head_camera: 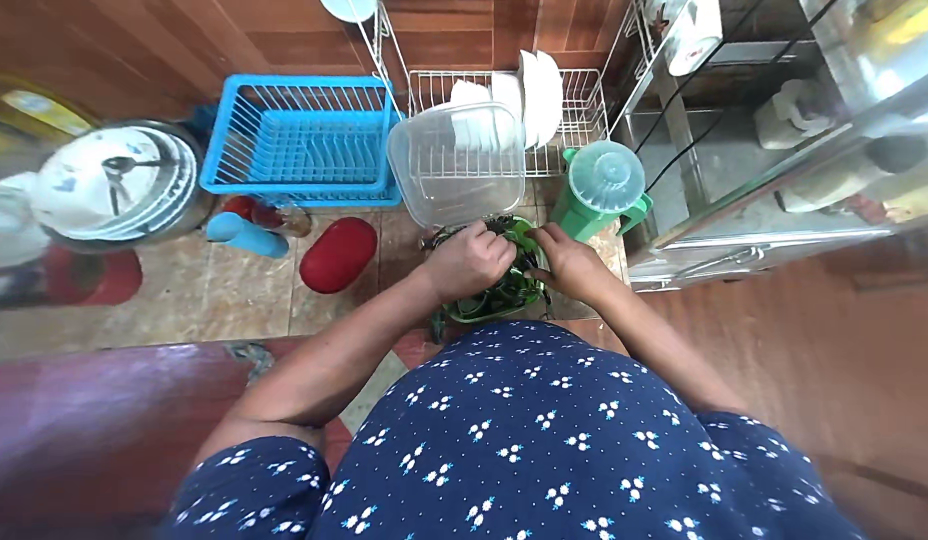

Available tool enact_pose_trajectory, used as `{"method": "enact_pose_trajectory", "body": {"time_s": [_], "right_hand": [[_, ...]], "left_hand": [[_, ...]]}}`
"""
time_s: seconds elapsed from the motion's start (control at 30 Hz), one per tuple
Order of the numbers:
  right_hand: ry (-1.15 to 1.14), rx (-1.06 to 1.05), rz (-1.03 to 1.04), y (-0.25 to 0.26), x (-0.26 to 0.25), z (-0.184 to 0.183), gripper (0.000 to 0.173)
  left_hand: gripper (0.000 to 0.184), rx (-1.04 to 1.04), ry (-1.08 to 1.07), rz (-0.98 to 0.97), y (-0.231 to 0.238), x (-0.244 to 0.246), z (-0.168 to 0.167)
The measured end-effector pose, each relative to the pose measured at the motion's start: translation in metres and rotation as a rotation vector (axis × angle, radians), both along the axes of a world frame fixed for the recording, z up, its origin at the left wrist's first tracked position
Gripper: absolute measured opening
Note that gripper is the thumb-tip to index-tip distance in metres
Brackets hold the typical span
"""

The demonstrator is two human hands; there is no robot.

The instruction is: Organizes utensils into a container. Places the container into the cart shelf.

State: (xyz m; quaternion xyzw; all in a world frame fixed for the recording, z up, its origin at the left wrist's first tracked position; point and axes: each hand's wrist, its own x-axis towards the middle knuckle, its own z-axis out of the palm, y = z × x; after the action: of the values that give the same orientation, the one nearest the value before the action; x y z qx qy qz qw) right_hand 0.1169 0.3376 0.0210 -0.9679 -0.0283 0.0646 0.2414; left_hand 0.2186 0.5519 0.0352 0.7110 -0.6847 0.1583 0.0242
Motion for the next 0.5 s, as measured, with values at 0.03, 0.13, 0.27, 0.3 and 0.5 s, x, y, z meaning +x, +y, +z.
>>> {"method": "enact_pose_trajectory", "body": {"time_s": [0.03,0.13,0.27,0.3,0.5], "right_hand": [[-0.078,0.016,0.013,-0.001,-0.007,0.004,0.052],[-0.304,0.058,0.128,-0.001,-0.028,0.004,0.027],[-0.3,-0.19,0.331,0.018,-0.038,-0.017,0.016],[-0.294,-0.248,0.356,0.023,-0.037,-0.018,0.017],[-0.242,-0.388,0.389,0.034,-0.035,-0.012,0.013]], "left_hand": [[0.02,0.028,-0.005,0.009,0.001,0.002,-0.005],[0.018,0.001,0.01,0.062,0.002,0.012,-0.005],[0.018,-0.12,-0.011,0.114,-0.002,0.021,0.019],[0.019,-0.135,-0.031,0.114,-0.004,0.023,0.025],[0.029,-0.07,-0.137,0.035,-0.004,0.036,0.052]]}}
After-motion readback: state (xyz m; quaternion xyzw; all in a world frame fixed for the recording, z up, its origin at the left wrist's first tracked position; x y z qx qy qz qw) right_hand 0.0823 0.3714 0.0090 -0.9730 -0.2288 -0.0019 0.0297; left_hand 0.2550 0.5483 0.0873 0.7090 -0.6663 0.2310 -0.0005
